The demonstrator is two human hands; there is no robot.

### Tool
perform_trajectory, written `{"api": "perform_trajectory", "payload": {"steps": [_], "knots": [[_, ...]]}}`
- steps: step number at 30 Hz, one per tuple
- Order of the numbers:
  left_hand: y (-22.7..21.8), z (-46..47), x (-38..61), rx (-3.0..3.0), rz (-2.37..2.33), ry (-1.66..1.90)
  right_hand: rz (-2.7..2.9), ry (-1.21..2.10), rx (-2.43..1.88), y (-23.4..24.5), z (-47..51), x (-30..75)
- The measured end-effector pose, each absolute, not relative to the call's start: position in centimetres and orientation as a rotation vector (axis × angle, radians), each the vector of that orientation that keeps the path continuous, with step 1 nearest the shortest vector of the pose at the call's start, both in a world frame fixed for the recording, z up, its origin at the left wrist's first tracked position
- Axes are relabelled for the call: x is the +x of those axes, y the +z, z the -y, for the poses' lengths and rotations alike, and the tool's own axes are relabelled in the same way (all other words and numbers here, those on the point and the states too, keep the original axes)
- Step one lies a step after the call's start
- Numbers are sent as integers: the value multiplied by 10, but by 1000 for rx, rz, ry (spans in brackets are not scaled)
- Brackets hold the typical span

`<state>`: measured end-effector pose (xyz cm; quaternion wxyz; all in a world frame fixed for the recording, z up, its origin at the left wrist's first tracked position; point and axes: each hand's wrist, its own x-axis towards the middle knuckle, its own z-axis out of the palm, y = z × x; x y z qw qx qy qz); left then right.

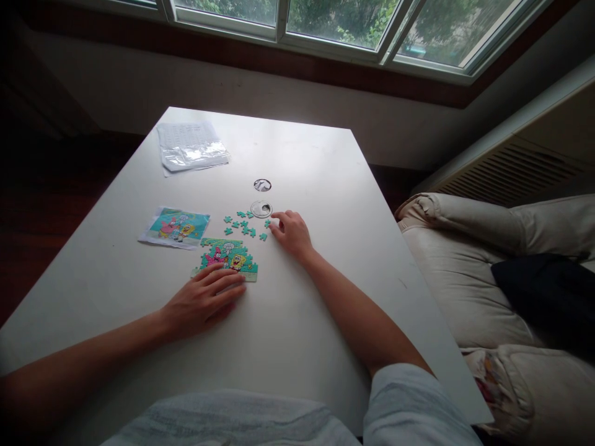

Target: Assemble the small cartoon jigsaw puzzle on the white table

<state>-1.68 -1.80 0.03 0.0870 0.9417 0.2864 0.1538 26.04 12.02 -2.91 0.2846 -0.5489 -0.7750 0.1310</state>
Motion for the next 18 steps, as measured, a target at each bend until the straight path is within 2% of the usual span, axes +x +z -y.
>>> {"api": "perform_trajectory", "payload": {"steps": [5, 14, 18], "knots": [[4, 30, -12, 2749, -1185, 460, 2128, 293, -1506, -32, -119, 257], [1, 30, -9, 2774, -837, 420, 2114, 292, -1478, -31, -117, 257], [2, 31, -10, 2774, -855, 412, 2102, 302, -1446, -29, -115, 255]]}}
